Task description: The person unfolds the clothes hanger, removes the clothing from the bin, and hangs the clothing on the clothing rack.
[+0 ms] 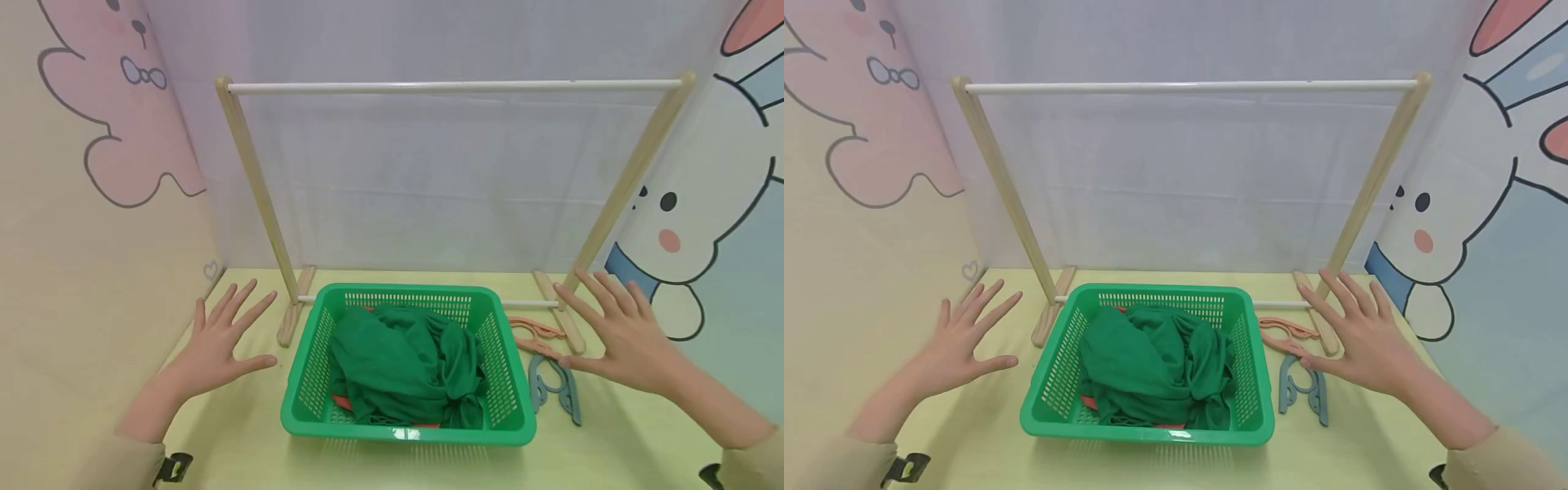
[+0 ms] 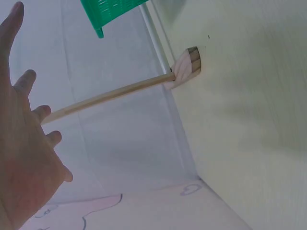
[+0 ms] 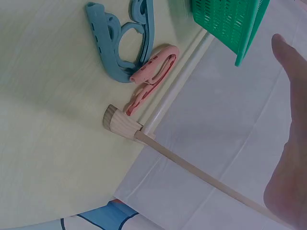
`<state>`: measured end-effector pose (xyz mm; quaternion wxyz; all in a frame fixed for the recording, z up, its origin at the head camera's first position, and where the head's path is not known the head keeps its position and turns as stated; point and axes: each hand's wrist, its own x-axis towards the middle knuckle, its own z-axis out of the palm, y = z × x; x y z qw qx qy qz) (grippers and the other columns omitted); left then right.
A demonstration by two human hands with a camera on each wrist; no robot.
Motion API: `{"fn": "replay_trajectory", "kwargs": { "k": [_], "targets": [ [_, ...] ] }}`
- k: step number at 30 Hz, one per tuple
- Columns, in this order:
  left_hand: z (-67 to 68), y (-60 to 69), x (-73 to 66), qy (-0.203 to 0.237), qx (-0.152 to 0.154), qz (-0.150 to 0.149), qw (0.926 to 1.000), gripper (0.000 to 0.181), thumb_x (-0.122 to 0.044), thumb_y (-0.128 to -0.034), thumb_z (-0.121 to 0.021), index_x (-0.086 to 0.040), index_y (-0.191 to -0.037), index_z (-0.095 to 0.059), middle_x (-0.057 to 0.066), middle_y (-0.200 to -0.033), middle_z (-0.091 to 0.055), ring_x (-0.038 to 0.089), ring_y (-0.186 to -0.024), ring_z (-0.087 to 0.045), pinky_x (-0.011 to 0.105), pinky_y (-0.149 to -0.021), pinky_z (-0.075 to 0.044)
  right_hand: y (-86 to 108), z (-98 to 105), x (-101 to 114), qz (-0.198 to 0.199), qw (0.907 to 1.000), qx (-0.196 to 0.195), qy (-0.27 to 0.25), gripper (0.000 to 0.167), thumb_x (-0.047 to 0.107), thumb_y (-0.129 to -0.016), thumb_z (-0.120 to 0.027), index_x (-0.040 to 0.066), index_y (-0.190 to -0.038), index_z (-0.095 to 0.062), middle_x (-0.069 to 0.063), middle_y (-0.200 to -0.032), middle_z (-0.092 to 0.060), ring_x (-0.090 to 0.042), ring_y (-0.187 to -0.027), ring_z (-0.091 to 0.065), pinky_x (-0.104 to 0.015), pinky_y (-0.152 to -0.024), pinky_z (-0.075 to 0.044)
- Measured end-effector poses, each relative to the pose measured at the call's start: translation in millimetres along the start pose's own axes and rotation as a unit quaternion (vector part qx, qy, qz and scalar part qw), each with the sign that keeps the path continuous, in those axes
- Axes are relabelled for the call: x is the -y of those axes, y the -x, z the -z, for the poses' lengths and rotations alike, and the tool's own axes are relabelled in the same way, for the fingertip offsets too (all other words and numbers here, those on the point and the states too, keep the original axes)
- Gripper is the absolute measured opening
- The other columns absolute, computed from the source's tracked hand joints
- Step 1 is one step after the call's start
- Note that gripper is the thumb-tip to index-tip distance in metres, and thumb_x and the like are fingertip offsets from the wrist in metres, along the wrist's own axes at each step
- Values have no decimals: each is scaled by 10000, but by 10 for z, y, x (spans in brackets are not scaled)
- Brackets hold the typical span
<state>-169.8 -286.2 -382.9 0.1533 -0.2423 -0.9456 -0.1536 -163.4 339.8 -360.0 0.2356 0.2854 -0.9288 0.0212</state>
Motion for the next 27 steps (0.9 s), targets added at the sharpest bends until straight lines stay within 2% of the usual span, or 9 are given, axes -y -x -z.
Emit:
{"fn": "replay_trajectory", "kwargs": {
  "k": [4, 11, 17, 20, 24, 26, 27],
  "targets": [
    [-84, 89, -76, 422, -65, 188, 9989, 968, -453, -778, -806, -295, -1569, -270, 94, -1670, -122, 446, -1532, -45, 763, -1104, 149, 16, -90, -52, 3, 9999, 58, -134, 1004, 752, -761, -643, 247, -1558, -300, -102, -1667, -134, -368, -1534, -113, -698, -1186, -59],
    [-291, 251, -184, 1109, -183, 377, 9929, 962, -373, -780, -824, -275, -1567, -280, 98, -1656, -172, 486, -1512, -88, 807, -1079, 99, 64, -409, -140, -246, 9962, 80, -831, 1061, 542, -697, -825, 173, -1554, -319, -149, -1649, -172, -452, -1444, -233, -728, -985, -272],
    [-387, 365, -262, 1595, -255, 538, 9854, 953, -306, -792, -822, -258, -1570, -273, 119, -1635, -219, 482, -1511, -108, 808, -1077, 95, 97, -653, -146, -684, 9886, 259, -1317, 1010, 347, -743, -830, 188, -1571, -275, -94, -1670, -130, -468, -1422, -235, -724, -981, -283],
    [-427, 401, -314, 1801, -290, 581, 9815, 948, -281, -798, -820, -254, -1571, -271, 86, -1633, -247, 376, -1541, -120, 782, -1104, 97, 99, -727, -153, -891, 9817, 302, -1654, 983, 315, -776, -813, 191, -1577, -257, -90, -1672, -117, -478, -1433, -212, -741, -991, -256],
    [-497, 439, -408, 1990, -320, 608, 9776, 926, -268, -809, -814, -237, -1567, -284, 57, -1620, -302, 108, -1542, -149, 723, -1166, 50, 85, -781, -166, -1056, 9754, 276, -1914, 962, 312, -792, -808, 176, -1574, -264, -140, -1660, -149, -527, -1400, -231, -748, -988, -249],
    [-528, 458, -462, 2103, -301, 676, 9748, 919, -252, -817, -809, -248, -1568, -279, 37, -1621, -305, -2, -1508, -166, 716, -1175, -23, 77, -801, -175, -1145, 9710, 302, -2078, 961, 302, -799, -806, 173, -1576, -254, -167, -1656, -149, -553, -1389, -227, -760, -984, -238],
    [-542, 472, -490, 2144, -282, 726, 9736, 920, -248, -819, -807, -257, -1569, -274, 29, -1621, -305, -49, -1486, -170, 722, -1161, -99, 74, -811, -179, -1204, 9683, 309, -2167, 960, 286, -799, -809, 168, -1575, -257, -192, -1649, -156, -566, -1384, -223, -764, -984, -232]
  ]
}}
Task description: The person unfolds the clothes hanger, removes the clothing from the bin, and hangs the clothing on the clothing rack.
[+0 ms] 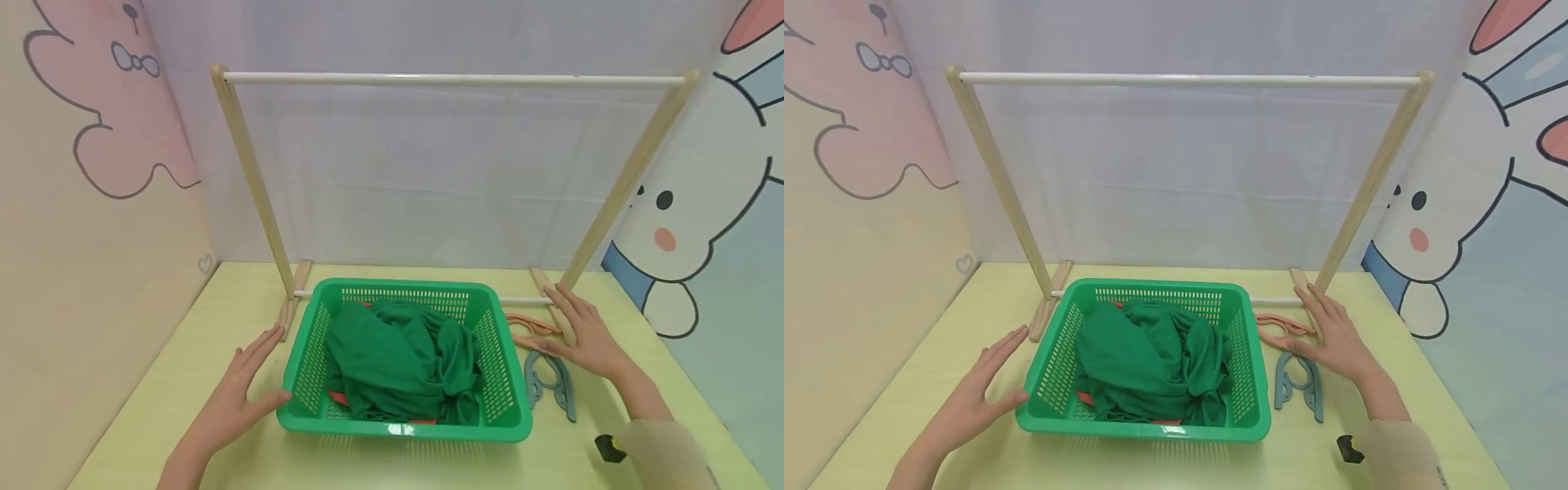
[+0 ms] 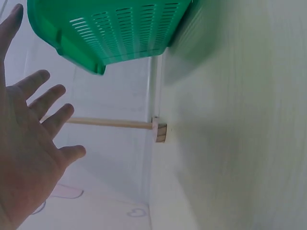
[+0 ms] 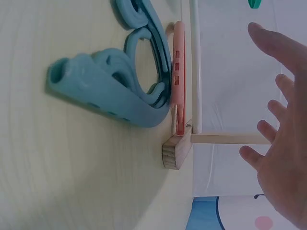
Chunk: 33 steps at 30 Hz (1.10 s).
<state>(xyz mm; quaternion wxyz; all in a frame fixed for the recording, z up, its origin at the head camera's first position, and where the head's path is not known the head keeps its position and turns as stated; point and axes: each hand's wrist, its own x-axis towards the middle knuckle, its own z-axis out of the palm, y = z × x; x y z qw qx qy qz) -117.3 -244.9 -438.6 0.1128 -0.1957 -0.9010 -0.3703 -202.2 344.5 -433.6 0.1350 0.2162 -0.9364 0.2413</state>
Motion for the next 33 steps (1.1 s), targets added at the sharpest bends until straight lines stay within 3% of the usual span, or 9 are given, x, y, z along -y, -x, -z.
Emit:
{"fn": "replay_trajectory", "kwargs": {
  "k": [5, 7, 9, 11, 13, 21, 28, 33],
  "targets": [
    [-105, 69, -84, 183, 31, 260, 9995, 943, -226, -821, -806, -312, -1571, -239, 15, -1625, -291, -150, -1424, -162, 694, -1016, -353, 20, -24, -57, -312, 9979, 15, -569, 963, 202, -800, -807, 131, -1577, -242, -294, -1610, -166, -617, -1393, -168, -815, -986, -168],
    [-134, 105, -113, 209, -15, 333, 9992, 955, -225, -814, -812, -312, -1571, -236, 29, -1623, -298, -162, -1423, -156, 531, -1106, -367, 28, -37, -67, -401, 9969, 34, -673, 966, 198, -799, -805, 127, -1578, -238, -313, -1598, -177, -628, -1391, -165, -829, -981, -159],
    [-160, 137, -140, 263, -58, 355, 9990, 973, -223, -803, -822, -303, -1573, -233, 52, -1619, -308, -177, -1414, -157, 299, -1161, -314, 35, -47, -76, -478, 9963, 75, -712, 970, 206, -800, -802, 128, -1580, -230, -317, -1593, -186, -631, -1389, -168, -833, -982, -159],
    [-182, 163, -164, 330, -95, 363, 9988, 998, -230, -784, -837, -295, -1575, -231, 54, -1613, -319, -203, -1393, -175, 65, -1092, -216, 43, -53, -85, -555, 9957, 127, -726, 975, 215, -801, -800, 125, -1581, -222, -320, -1589, -196, -631, -1388, -172, -831, -986, -159],
    [-204, 180, -184, 435, -91, 346, 9984, 1016, -239, -768, -850, -275, -1576, -235, 50, -1608, -326, -220, -1372, -201, -43, -1004, -144, 55, -51, -95, -658, 9948, 190, -755, 979, 214, -802, -797, 124, -1582, -213, -314, -1589, -203, -626, -1391, -171, -829, -992, -154],
    [-247, 243, -199, 746, -56, 602, 9954, 1001, -241, -764, -856, -239, -1571, -266, 115, -1557, -405, -251, -1295, -283, -35, -1014, -231, 46, -40, -144, -794, 9904, 550, -988, 969, 191, -815, -800, 127, -1583, -212, -316, -1575, -252, -607, -1403, -213, -806, -1015, -202],
    [-264, 254, -202, 895, 132, 899, 9918, 981, -210, -804, -825, -243, -1582, -229, 138, -1580, -371, -240, -1253, -331, 176, -1001, -460, 48, -21, -200, -959, 9860, 962, -965, 954, 216, -824, -795, 70, -1573, -221, -330, -1567, -253, -614, -1394, -230, -799, -1008, -237],
    [-289, 254, -209, 969, 235, 1094, 9890, 972, -229, -815, -817, -278, -1582, -221, 113, -1589, -362, -239, -1241, -332, 287, -1004, -509, 32, 2, -253, -889, 9834, 1331, -859, 934, 230, -814, -799, -9, -1540, -262, -370, -1546, -258, -624, -1381, -246, -791, -1004, -271]
  ]
}}
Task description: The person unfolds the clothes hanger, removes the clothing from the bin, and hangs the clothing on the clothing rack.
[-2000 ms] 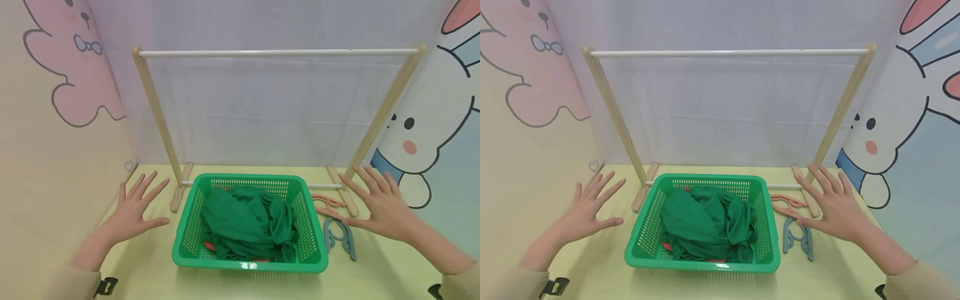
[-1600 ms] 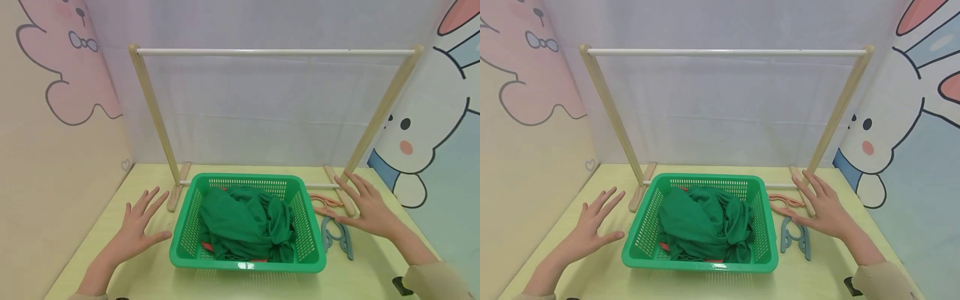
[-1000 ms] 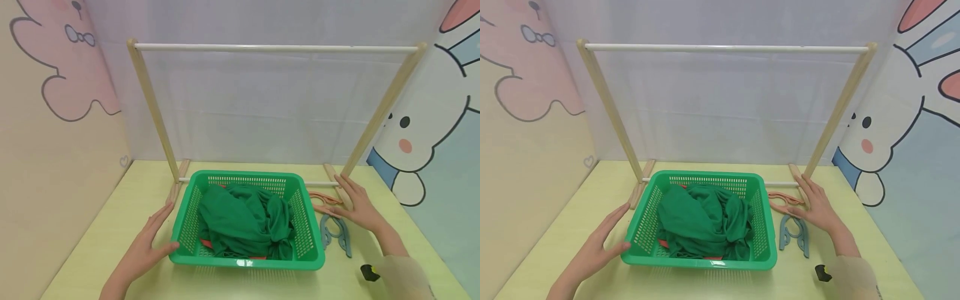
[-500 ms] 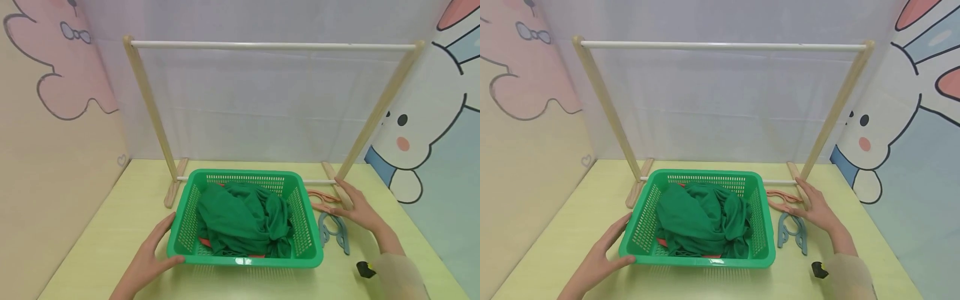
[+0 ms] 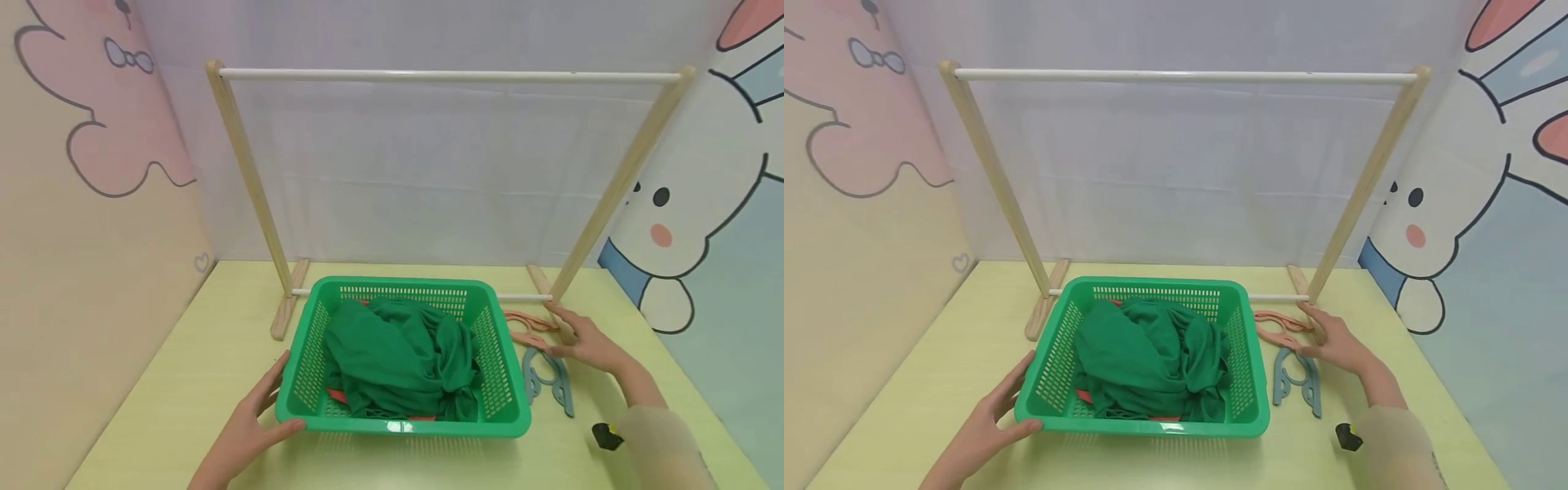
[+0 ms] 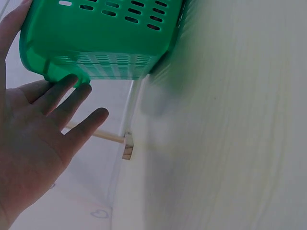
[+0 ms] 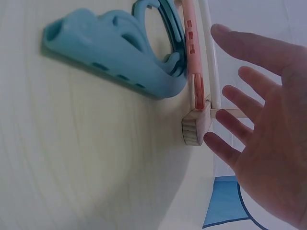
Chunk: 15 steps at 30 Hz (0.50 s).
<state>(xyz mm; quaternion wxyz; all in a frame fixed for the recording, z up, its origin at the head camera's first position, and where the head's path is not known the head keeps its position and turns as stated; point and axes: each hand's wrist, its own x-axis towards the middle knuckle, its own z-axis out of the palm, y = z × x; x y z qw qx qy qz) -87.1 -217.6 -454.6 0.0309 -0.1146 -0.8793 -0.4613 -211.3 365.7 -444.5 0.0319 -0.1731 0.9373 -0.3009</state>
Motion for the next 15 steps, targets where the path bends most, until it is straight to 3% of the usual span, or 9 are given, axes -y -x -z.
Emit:
{"fn": "replay_trajectory", "kwargs": {
  "k": [4, 8, 11, 15],
  "targets": [
    [-20, -17, 14, 32, 34, 88, 9999, 969, -246, -819, -814, -275, -1583, -219, 96, -1594, -357, -240, -1234, -330, 299, -1006, -510, -28, 31, -38, -104, 9995, 264, 129, 923, 237, -778, -819, -40, -1504, -321, -388, -1511, -307, -625, -1362, -276, -786, -988, -305],
    [-23, -22, 30, 98, 26, 45, 9999, 971, -231, -821, -812, -253, -1586, -215, 109, -1586, -366, -238, -1228, -348, 248, -991, -500, -52, 26, -96, -137, 9988, 384, 284, 896, 252, -745, -833, -47, -1465, -390, -343, -1420, -477, -583, -1330, -360, -754, -986, -321],
    [-18, -21, 42, 177, 21, -48, 9998, 974, -210, -822, -811, -255, -1586, -210, 108, -1565, -396, -224, -1233, -377, 206, -978, -489, -65, 2, -168, -47, 9985, 321, 445, 871, 267, -724, -841, -50, -1428, -438, -317, -1317, -580, -553, -1267, -431, -721, -972, -324],
    [-14, -18, 64, 186, -21, -152, 9997, 973, -187, -819, -811, -237, -1586, -215, 7, -1536, -431, -204, -1232, -406, 193, -960, -489, -72, -49, -255, 8, 9977, 149, 665, 851, 312, -716, -843, -16, -1406, -470, -306, -1328, -567, -515, -1227, -443, -629, -966, -309]
  ]
}}
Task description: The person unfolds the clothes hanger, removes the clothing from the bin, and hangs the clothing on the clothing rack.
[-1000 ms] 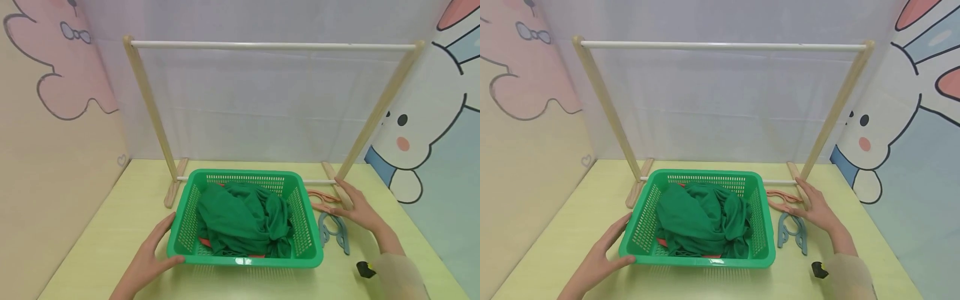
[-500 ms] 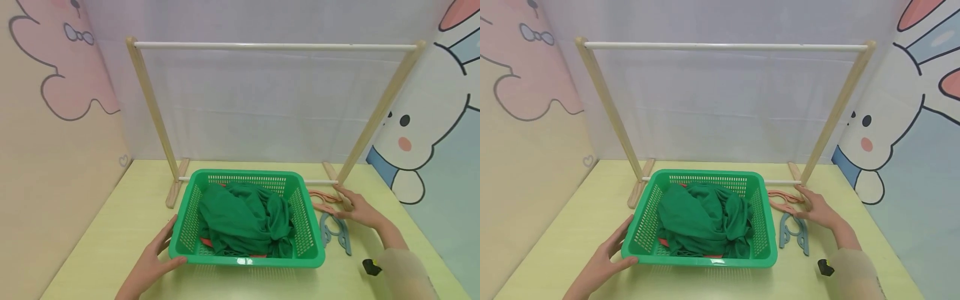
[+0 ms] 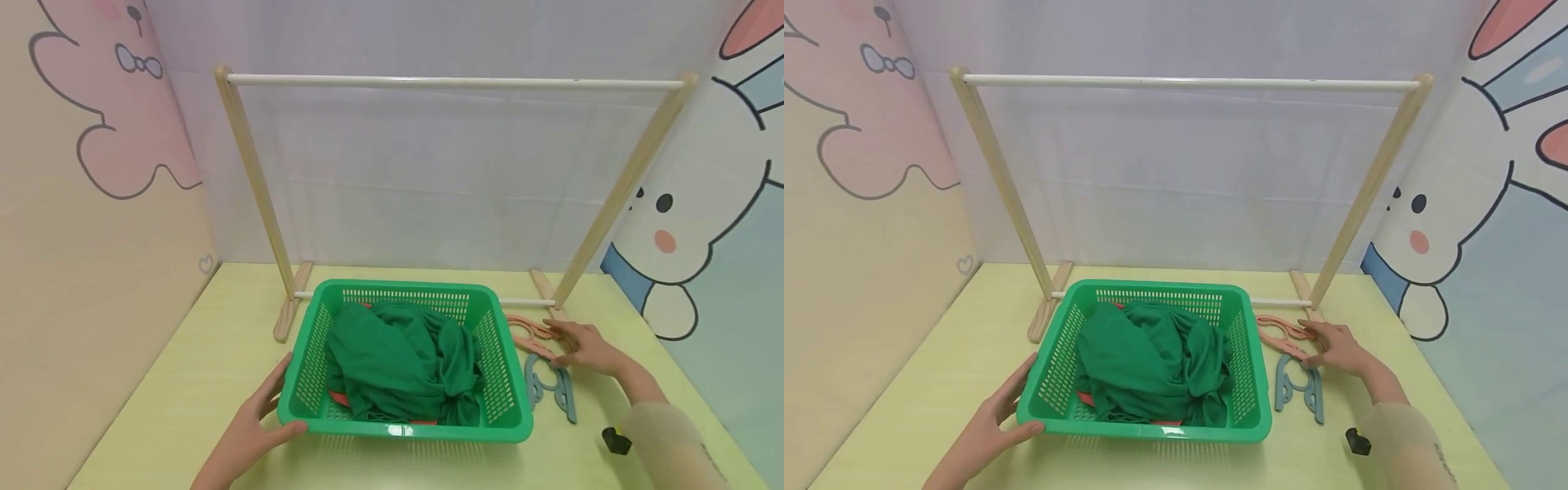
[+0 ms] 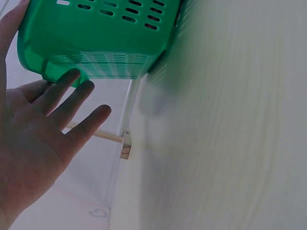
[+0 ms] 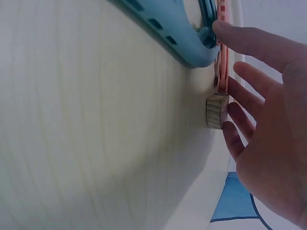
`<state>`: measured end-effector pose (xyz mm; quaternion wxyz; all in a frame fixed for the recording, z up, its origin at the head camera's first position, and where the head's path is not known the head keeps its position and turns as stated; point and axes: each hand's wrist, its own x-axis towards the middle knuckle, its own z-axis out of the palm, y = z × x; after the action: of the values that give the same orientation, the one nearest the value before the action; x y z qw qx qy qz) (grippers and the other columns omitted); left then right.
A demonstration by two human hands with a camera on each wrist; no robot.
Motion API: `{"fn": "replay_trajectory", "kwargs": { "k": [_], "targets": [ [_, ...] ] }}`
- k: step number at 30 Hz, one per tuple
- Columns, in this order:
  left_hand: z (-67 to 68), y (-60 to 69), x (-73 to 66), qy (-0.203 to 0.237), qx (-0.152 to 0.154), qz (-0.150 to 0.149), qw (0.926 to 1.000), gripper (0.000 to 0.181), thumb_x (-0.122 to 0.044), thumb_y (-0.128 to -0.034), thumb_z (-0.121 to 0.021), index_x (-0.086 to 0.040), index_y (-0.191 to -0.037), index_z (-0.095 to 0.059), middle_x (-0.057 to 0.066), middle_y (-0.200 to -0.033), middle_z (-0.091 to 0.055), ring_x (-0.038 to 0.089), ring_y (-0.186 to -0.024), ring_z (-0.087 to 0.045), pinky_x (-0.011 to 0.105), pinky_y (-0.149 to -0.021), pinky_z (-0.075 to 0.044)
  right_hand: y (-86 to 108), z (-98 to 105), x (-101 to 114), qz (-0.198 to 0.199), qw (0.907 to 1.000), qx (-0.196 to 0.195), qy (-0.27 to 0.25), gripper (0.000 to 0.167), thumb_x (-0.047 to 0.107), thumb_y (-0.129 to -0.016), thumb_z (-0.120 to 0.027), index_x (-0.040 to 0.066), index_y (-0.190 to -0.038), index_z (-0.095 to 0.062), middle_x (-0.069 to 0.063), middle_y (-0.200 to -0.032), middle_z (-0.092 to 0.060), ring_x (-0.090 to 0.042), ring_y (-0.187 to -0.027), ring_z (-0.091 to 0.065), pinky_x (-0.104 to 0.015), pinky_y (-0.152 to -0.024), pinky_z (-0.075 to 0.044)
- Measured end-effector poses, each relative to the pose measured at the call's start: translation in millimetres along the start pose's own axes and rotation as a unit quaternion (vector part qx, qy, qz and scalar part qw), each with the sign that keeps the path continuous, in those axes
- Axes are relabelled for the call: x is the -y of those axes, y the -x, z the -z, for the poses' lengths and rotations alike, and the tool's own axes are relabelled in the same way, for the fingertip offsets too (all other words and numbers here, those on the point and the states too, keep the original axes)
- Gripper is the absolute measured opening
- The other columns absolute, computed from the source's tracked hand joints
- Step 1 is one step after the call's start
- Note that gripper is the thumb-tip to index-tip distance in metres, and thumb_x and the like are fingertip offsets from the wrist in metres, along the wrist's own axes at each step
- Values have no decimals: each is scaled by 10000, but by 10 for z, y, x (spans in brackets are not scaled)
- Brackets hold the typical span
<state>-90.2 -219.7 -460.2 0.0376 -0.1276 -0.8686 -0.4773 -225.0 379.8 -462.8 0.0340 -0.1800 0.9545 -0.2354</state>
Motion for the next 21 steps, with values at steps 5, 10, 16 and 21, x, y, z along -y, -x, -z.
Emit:
{"fn": "replay_trajectory", "kwargs": {
  "k": [5, 10, 16, 21],
  "targets": [
    [-8, 1, -7, 60, -8, -71, 10000, 972, -166, -814, -813, -197, -1586, -222, 61, -1528, -449, -191, -1229, -421, 198, -949, -497, 16, 1, 18, -150, 9999, 41, -62, 830, 314, -720, -842, -7, -1398, -489, -321, -1313, -529, -510, -1194, -419, -598, -934, -287],
    [-11, -1, -42, 159, 5, -106, 9998, 973, -151, -814, -810, -234, -1584, -220, 166, -1529, -438, -193, -1223, -421, 204, -936, -504, 33, 21, 62, -225, 9997, 44, -85, 762, 292, -740, -841, -23, -1365, -538, -300, -1275, -556, -482, -1172, -459, -605, -919, -359],
    [-22, -1, -37, 77, -28, -76, 9999, 974, -163, -813, -813, -229, -1585, -222, 185, -1529, -434, -199, -1226, -412, 209, -931, -511, 54, 61, 107, -138, 9995, -174, -233, 707, 234, -780, -831, -50, -1359, -542, -275, -1234, -565, -369, -1086, -546, -473, -845, -506],
    [-24, 1, -12, 23, -41, 38, 10000, 968, -177, -818, -810, -211, -1586, -221, 161, -1528, -440, -212, -1218, -403, 208, -930, -509, 62, 102, 187, -176, 9979, -92, -609, 683, 208, -826, -800, -74, -1376, -511, -269, -1212, -549, -347, -1036, -603, -313, -768, -576]
  ]
}}
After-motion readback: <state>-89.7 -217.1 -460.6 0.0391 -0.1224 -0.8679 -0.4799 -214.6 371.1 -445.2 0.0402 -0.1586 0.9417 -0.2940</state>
